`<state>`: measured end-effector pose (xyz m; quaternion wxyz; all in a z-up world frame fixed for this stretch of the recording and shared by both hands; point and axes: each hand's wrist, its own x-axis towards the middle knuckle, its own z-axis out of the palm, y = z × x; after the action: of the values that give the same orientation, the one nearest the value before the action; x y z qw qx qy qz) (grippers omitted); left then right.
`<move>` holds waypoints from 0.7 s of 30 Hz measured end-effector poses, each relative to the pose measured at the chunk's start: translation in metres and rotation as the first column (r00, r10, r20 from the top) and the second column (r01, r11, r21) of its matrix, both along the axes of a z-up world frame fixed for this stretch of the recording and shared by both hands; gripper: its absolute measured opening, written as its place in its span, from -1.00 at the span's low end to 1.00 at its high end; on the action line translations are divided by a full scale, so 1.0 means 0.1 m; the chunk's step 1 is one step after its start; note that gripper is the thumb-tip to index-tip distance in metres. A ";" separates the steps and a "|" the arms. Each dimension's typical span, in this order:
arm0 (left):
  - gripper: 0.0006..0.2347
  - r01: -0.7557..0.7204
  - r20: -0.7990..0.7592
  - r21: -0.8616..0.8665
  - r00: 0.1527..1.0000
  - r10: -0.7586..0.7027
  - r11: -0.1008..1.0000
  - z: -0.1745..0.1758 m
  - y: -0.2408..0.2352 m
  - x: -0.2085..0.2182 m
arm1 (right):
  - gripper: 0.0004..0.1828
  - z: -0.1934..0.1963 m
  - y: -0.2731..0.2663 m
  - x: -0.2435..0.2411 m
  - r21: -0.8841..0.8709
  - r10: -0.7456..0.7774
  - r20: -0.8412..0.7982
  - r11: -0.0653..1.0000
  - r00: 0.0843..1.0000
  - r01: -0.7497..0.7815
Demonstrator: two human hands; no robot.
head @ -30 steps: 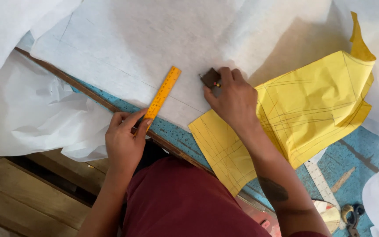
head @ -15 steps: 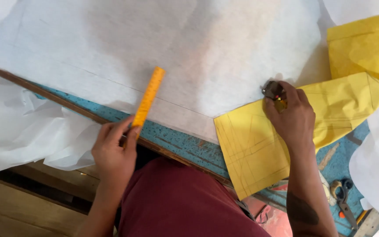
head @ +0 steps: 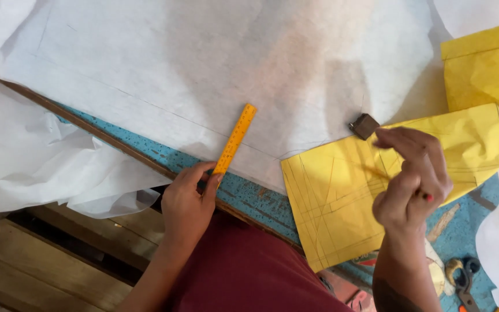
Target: The person marks lines on a piece of white interfacing material using a yellow ruler and a pencil, following the shape of a yellow fabric pattern, and then cuts the interfacing with scissors.
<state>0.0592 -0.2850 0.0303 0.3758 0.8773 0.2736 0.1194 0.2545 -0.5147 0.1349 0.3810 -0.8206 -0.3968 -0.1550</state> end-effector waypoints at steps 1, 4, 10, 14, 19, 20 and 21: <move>-0.82 -0.007 -0.019 -0.003 1.000 0.007 1.000 0.00 -0.02 -0.01 | -0.17 -0.02 0.05 0.00 0.074 0.034 0.083 0.996 0.996 -0.040; -0.83 -0.020 -0.012 0.006 1.000 0.020 1.000 -0.01 -0.05 0.03 | 0.00 -0.13 0.06 -0.03 0.046 0.041 -0.241 0.998 0.970 -0.031; -0.82 -0.077 0.022 -0.089 0.997 0.079 0.993 0.08 -0.07 0.03 | -0.72 -0.37 0.49 0.15 0.044 0.225 -0.308 0.974 0.924 -0.222; -0.85 -0.069 0.024 -0.037 0.997 0.070 0.997 0.08 -0.08 -0.02 | -0.83 -0.53 0.63 0.18 0.092 0.306 -0.300 0.952 0.904 -0.292; -0.85 -0.079 0.035 -0.049 0.996 0.081 0.996 0.05 -0.08 -0.02 | -0.83 -0.74 0.77 0.27 0.083 0.318 -0.311 0.948 0.896 -0.308; -0.85 -0.080 0.036 -0.053 0.996 0.082 0.995 0.04 -0.08 -0.03 | -0.83 -0.75 0.79 0.27 0.079 0.318 -0.312 0.948 0.896 -0.309; -0.85 -0.080 0.042 -0.056 0.996 0.082 0.995 0.03 -0.08 -0.03 | -0.84 -0.76 0.81 0.27 0.072 0.322 -0.315 0.946 0.893 -0.316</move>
<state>0.0565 -0.2929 0.0332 0.4003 0.8521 0.3037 0.1463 0.2819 -0.4334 0.0584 0.4686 -0.7550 -0.4568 0.0419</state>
